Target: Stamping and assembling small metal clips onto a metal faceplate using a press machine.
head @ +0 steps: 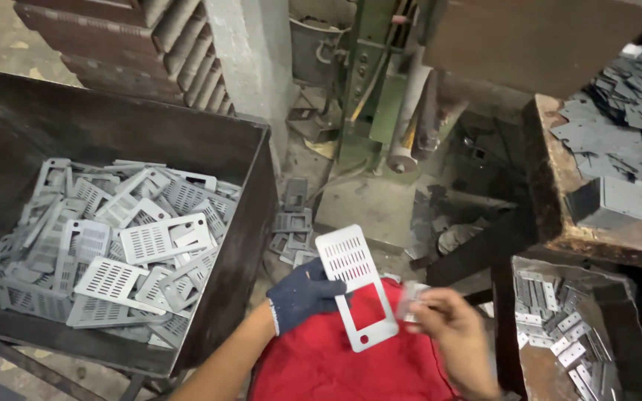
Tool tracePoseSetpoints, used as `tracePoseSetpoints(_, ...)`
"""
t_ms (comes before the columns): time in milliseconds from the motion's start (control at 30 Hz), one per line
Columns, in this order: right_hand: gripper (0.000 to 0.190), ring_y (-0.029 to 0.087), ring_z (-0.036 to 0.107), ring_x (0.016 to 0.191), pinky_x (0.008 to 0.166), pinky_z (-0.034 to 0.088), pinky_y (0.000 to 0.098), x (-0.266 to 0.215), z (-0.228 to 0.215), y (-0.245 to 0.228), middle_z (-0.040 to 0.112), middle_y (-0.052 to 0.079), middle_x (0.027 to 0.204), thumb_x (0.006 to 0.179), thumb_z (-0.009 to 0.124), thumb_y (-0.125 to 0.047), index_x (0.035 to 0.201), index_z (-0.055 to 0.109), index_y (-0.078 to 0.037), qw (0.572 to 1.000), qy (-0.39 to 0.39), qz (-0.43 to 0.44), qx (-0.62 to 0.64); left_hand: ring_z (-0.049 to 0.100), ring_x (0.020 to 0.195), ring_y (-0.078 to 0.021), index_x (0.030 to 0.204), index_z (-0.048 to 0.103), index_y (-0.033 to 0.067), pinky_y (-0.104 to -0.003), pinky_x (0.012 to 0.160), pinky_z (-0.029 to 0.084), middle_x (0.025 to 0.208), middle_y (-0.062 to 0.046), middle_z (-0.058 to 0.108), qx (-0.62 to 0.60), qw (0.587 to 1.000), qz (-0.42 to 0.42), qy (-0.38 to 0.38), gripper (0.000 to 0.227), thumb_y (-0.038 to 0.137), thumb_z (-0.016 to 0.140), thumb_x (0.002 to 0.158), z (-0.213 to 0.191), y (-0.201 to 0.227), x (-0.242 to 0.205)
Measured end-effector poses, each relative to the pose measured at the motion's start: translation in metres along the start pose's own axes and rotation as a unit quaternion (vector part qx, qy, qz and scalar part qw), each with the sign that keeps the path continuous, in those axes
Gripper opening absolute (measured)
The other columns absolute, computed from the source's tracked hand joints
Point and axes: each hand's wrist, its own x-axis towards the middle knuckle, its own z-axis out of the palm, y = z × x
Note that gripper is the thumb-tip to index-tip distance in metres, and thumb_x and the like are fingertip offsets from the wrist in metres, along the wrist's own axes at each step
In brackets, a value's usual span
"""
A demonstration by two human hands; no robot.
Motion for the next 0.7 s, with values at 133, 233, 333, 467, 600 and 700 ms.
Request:
tracePoseSetpoints(133, 0.018, 0.014, 0.068, 0.070, 0.058, 0.057, 0.0267, 0.007, 0.037, 0.068, 0.070, 0.005, 0.093, 0.085, 0.076, 0.001, 0.100, 0.067, -0.002, 0.996, -0.083, 0.005, -0.035, 0.069, 0.112, -0.0196, 0.134, 0.062, 0.0067, -0.038, 0.094, 0.059, 0.125, -0.007, 0.071, 0.087, 0.995, -0.034, -0.029, 0.049, 0.001, 0.068, 0.086, -0.015, -0.033, 0.008)
tracePoseSetpoints(233, 0.017, 0.012, 0.070, 0.061, 0.054, 0.056, 0.0269, -0.010, 0.059, 0.067, 0.074, 0.003, 0.081, 0.083, 0.077, -0.001, 0.096, 0.066, -0.005, 0.979, -0.052, 0.000, -0.195, 0.069, 0.113, -0.0181, 0.135, 0.063, 0.0056, -0.036, 0.095, 0.059, 0.126, -0.007, 0.071, 0.125, 0.990, -0.021, -0.056, 0.047, 0.004, 0.069, 0.089, -0.035, -0.045, 0.020)
tracePoseSetpoints(333, 0.016, 0.006, 0.073, 0.062, 0.055, 0.059, 0.0232, -0.020, 0.072, 0.063, 0.074, 0.000, 0.074, 0.081, 0.079, -0.002, 0.090, 0.066, -0.005, 0.962, -0.070, -0.023, -0.262, 0.069, 0.113, -0.0176, 0.133, 0.064, 0.0031, -0.035, 0.097, 0.059, 0.126, -0.008, 0.072, 0.172, 0.982, 0.018, -0.081, 0.045, 0.005, 0.070, 0.089, -0.056, -0.058, 0.031)
tracePoseSetpoints(467, 0.016, 0.009, 0.066, 0.058, 0.053, 0.054, 0.0262, -0.024, 0.070, 0.086, 0.070, 0.005, 0.064, 0.082, 0.081, -0.003, 0.083, 0.064, -0.004, 0.961, -0.078, -0.040, -0.262, 0.069, 0.112, -0.0170, 0.132, 0.065, 0.0005, -0.034, 0.096, 0.059, 0.124, -0.008, 0.073, 0.201, 0.976, 0.006, -0.087, 0.042, 0.007, 0.071, 0.090, -0.058, -0.054, 0.032)
tracePoseSetpoints(600, 0.017, 0.010, 0.067, 0.058, 0.053, 0.056, 0.0284, -0.028, 0.075, 0.072, 0.070, 0.005, 0.066, 0.083, 0.077, -0.002, 0.082, 0.060, -0.004, 0.971, -0.039, -0.029, -0.234, 0.070, 0.108, -0.0165, 0.130, 0.066, 0.0009, -0.034, 0.093, 0.060, 0.120, -0.007, 0.073, 0.220, 0.971, -0.034, -0.082, 0.042, 0.011, 0.072, 0.090, -0.052, -0.045, 0.029)
tracePoseSetpoints(700, 0.018, 0.011, 0.067, 0.056, 0.052, 0.055, 0.0292, -0.027, 0.076, 0.074, 0.068, 0.006, 0.064, 0.083, 0.077, -0.003, 0.082, 0.059, -0.004, 0.956, -0.004, -0.060, -0.288, 0.070, 0.106, -0.0159, 0.128, 0.066, 0.0014, -0.034, 0.091, 0.061, 0.117, -0.006, 0.074, 0.242, 0.966, -0.040, -0.080, 0.041, 0.013, 0.072, 0.089, -0.047, -0.042, 0.027)
